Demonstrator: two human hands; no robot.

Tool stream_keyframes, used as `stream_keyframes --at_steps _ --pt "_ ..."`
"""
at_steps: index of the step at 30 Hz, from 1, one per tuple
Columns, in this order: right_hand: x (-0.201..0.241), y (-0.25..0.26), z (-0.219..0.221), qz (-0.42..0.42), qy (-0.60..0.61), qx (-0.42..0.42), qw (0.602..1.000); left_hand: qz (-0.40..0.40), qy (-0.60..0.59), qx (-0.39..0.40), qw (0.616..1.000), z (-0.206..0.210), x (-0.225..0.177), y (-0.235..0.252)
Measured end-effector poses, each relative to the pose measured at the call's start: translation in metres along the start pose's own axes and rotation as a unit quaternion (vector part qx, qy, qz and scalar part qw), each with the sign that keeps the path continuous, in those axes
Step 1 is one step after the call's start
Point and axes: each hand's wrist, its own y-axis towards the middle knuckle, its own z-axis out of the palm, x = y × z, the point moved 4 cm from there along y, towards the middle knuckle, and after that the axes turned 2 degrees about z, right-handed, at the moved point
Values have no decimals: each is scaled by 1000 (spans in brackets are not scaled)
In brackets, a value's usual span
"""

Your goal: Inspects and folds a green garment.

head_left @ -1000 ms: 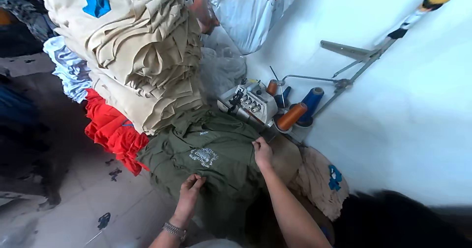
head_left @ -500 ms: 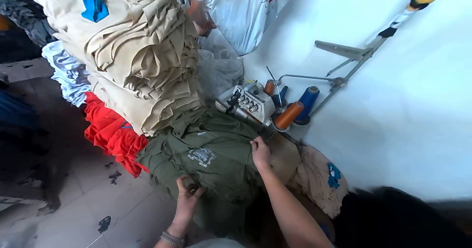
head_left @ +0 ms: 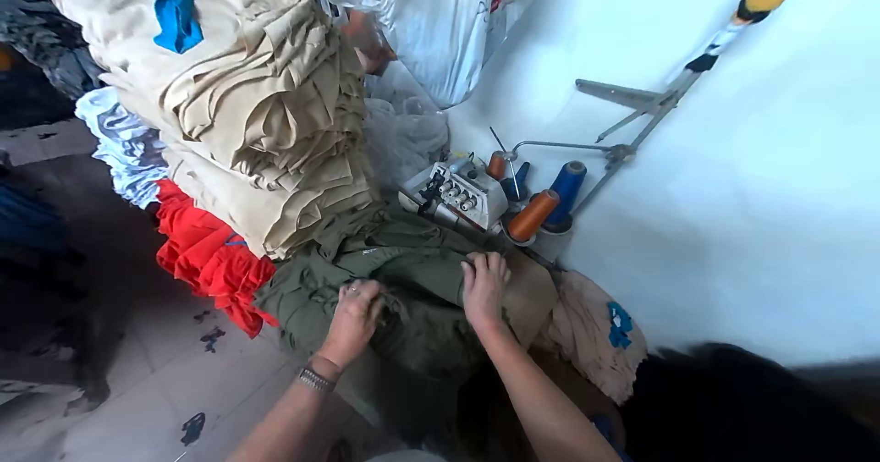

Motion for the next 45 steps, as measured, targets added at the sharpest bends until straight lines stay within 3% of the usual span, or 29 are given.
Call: stream_keyframes --at_steps 2,5,8,10,12,14,15,18,20,23,25,28,30,33,35,37,41,43,45 --pt "29 -29 -9 -102 31 -3 994 9 0 1 1000 -6 -4 13" --pt "64 -67 7 -163 22 16 986 54 -2 3 999 -3 -12 24" --pt "70 -54 7 -138 17 70 988 54 -33 -13 998 -8 -13 27" --pt "67 -25 -11 -90 60 56 993 31 -47 -66 996 -16 -5 23" --pt "55 8 -24 -5 84 77 993 -35 -54 -108 992 -25 5 11" --pt "35 34 -12 74 63 151 984 -141 -61 -126 980 -27 16 -11" --pt "22 42 1 102 58 183 976 -203 -65 -112 970 -22 22 -26" --pt "-5 45 34 153 73 234 957 -377 -135 39 915 10 42 -74" --pt "-6 45 38 163 73 230 957 -430 -232 68 870 35 51 -98" --pt "-7 44 40 156 67 214 962 -464 -365 9 807 47 45 -103" --pt "-8 42 39 156 74 201 964 -445 -385 -31 808 43 38 -97" --pt "-7 32 37 157 86 152 972 -329 -360 -48 872 20 26 -75" --pt "2 15 29 114 82 80 987 -261 -358 -62 894 2 18 -50" --pt "30 -14 8 -54 90 10 994 -268 -407 -70 870 -20 3 -7" --pt "57 -33 -1 -158 84 13 984 -284 -442 -54 849 -29 -13 17" --pt "77 -38 3 -196 54 45 978 -268 -463 -28 844 -33 -29 32" --pt "80 13 0 -65 143 111 981 -230 -461 -24 856 -32 -31 32" --pt "64 38 5 18 161 131 978 -182 -352 0 918 -26 -11 13" --pt "41 51 24 101 167 221 956 -146 -173 80 971 -6 11 -17"
